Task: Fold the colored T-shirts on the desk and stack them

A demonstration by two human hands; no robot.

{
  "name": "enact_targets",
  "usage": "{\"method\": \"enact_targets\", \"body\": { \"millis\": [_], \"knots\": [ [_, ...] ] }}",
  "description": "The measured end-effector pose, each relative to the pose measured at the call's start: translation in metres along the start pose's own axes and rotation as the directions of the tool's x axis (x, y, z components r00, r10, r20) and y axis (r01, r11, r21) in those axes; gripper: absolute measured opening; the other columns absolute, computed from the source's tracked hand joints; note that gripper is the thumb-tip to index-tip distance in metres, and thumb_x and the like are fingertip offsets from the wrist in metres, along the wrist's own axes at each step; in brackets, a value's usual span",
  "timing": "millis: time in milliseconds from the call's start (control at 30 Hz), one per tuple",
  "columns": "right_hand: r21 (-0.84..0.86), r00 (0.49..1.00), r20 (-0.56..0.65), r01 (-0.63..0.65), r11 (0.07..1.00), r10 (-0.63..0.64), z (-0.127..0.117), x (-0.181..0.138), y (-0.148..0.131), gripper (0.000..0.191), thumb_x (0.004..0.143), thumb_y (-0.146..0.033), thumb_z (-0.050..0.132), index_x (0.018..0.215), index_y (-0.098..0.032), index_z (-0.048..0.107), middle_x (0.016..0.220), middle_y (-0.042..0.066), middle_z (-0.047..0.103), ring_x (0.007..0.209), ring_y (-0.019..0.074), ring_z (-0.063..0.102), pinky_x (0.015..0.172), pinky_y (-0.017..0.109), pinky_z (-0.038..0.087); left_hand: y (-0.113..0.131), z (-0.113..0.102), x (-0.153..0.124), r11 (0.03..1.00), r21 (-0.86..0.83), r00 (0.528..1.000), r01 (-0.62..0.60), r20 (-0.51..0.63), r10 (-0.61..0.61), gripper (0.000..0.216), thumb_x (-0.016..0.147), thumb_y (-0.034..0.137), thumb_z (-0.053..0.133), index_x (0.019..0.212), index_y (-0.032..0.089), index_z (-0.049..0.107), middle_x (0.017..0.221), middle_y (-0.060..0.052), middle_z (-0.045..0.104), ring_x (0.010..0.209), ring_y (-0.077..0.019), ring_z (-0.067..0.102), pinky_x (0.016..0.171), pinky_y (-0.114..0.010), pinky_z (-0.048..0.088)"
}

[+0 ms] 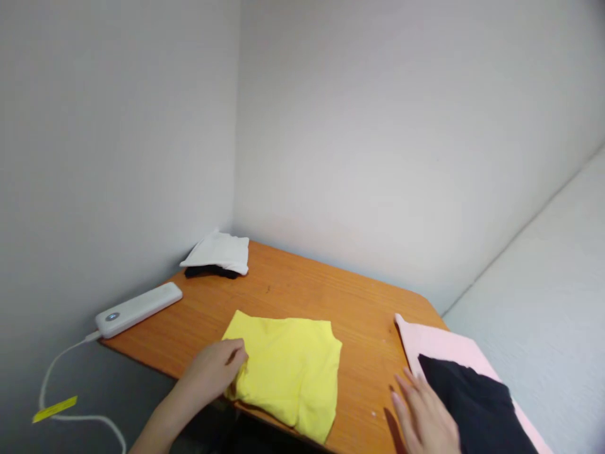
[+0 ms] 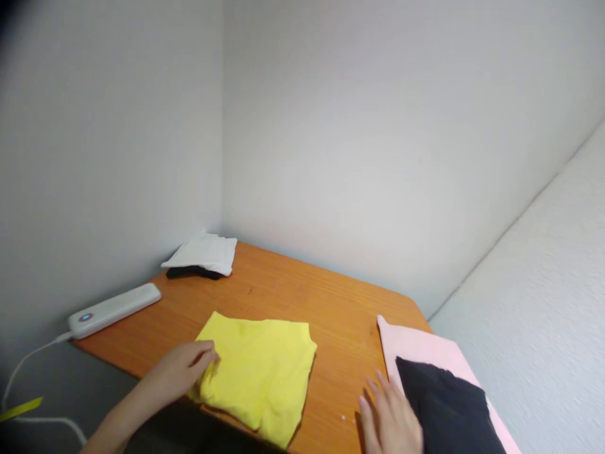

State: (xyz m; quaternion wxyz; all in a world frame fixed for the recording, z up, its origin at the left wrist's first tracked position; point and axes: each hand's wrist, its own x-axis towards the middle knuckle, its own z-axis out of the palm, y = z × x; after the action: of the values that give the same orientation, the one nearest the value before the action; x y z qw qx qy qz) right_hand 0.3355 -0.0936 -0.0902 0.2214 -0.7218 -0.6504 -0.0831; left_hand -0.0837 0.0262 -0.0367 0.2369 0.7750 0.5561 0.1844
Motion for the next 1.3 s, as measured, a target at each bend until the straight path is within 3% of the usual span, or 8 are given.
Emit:
{"method": "enact_targets", "body": {
  "millis": [233, 333, 467, 767, 967, 1100, 1233, 1300],
  "knots": [
    [0.264, 1.0, 0.007, -0.008, 0.964, 0.006, 0.047, -0.009, -0.132, 0.037, 0.091, -0.024, 0.043, 0.123, -0.025, 0.061, 0.144, 0.008, 0.046, 0.137, 0.0337, 0.034, 0.107, 0.056, 0.035, 0.06, 0.04, -0.03, 0.954, 0.048, 0.955, -0.296, 0.04, 0.295, 0.038, 0.093, 0.046, 0.045, 0.117, 0.024, 0.064, 0.124, -0.008, 0.066, 0.116, -0.0236, 0.06, 0.102, -0.036, 0.045],
    [0.393, 0.999, 0.006, -0.046, 0.918, 0.047, 0.04, -0.007, -0.151, 0.03, 0.092, -0.024, 0.042, 0.116, -0.025, 0.062, 0.134, 0.01, 0.052, 0.129, 0.0293, 0.043, 0.106, 0.05, 0.038, 0.073, 0.081, -0.043, 0.945, 0.149, 0.955, -0.291, 0.11, 0.276, 0.072, 0.077, 0.057, 0.063, 0.132, 0.012, 0.056, 0.137, -0.019, 0.054, 0.127, -0.0357, 0.051, 0.107, -0.046, 0.043],
    [0.554, 0.998, 0.051, -0.064, 0.83, 0.044, 0.03, -0.006, -0.158, 0.026, 0.095, -0.027, 0.04, 0.115, -0.023, 0.056, 0.113, 0.009, 0.057, 0.108, 0.0221, 0.054, 0.096, 0.038, 0.045, 0.07, 0.099, -0.049, 0.953, 0.141, 0.964, -0.267, 0.034, 0.265, 0.059, 0.088, 0.041, 0.049, 0.136, 0.007, 0.05, 0.142, -0.02, 0.048, 0.133, -0.0342, 0.044, 0.111, -0.049, 0.038],
    [0.421, 0.988, 0.091, -0.153, 0.894, 0.127, 0.026, -0.019, -0.176, 0.031, 0.085, -0.049, 0.057, 0.095, -0.021, 0.06, 0.091, 0.008, 0.058, 0.086, 0.0267, 0.053, 0.077, 0.041, 0.047, 0.042, 0.073, -0.05, 0.849, -0.527, 0.999, -0.045, -0.008, 0.047, 0.049, 0.095, 0.053, 0.039, 0.12, 0.017, 0.062, 0.123, -0.01, 0.067, 0.109, -0.0236, 0.064, 0.093, -0.031, 0.052],
    [0.56, 0.993, 0.05, -0.12, 0.82, 0.111, -0.012, -0.017, -0.155, 0.029, 0.094, -0.037, 0.044, 0.082, -0.02, 0.063, 0.084, 0.007, 0.061, 0.075, 0.0197, 0.058, 0.064, 0.029, 0.047, 0.009, 0.034, -0.066, 0.77, -0.632, 0.957, 0.082, -0.164, -0.237, 0.057, 0.087, 0.061, 0.048, 0.123, 0.018, 0.061, 0.129, -0.009, 0.063, 0.122, -0.0273, 0.057, 0.097, -0.034, 0.051],
    [0.484, 0.95, -0.119, -0.199, 0.852, 0.289, -0.058, -0.024, -0.139, 0.028, 0.094, -0.037, 0.045, 0.095, -0.021, 0.067, 0.078, 0.004, 0.067, 0.063, 0.0174, 0.061, 0.059, 0.027, 0.048, -0.002, -0.018, -0.087, 0.883, -0.462, 0.947, -0.083, -0.314, -0.075, 0.041, 0.088, 0.053, 0.05, 0.114, 0.024, 0.064, 0.118, -0.005, 0.069, 0.112, -0.0261, 0.062, 0.093, -0.033, 0.053],
    [0.422, 0.794, -0.478, -0.167, 0.891, 0.375, -0.101, -0.043, -0.147, 0.031, 0.095, -0.039, 0.044, 0.107, -0.02, 0.067, 0.093, 0.009, 0.069, 0.076, 0.0214, 0.066, 0.073, 0.036, 0.053, 0.017, -0.044, -0.108, 0.955, -0.144, 0.833, -0.26, -0.534, 0.146, 0.024, 0.089, 0.034, 0.048, 0.108, 0.034, 0.063, 0.112, 0.0, 0.066, 0.107, -0.0237, 0.061, 0.098, -0.038, 0.047],
    [0.375, 0.728, -0.604, -0.098, 0.922, 0.323, -0.118, -0.063, -0.149, 0.032, 0.095, -0.042, 0.047, 0.111, -0.02, 0.064, 0.112, 0.014, 0.064, 0.096, 0.0277, 0.064, 0.084, 0.047, 0.052, 0.031, -0.048, -0.119, 0.944, -0.098, 0.679, -0.315, -0.718, 0.152, 0.03, 0.086, 0.03, 0.047, 0.112, 0.038, 0.059, 0.112, 0.0, 0.063, 0.106, -0.0256, 0.059, 0.099, -0.044, 0.045]
  ]
}}
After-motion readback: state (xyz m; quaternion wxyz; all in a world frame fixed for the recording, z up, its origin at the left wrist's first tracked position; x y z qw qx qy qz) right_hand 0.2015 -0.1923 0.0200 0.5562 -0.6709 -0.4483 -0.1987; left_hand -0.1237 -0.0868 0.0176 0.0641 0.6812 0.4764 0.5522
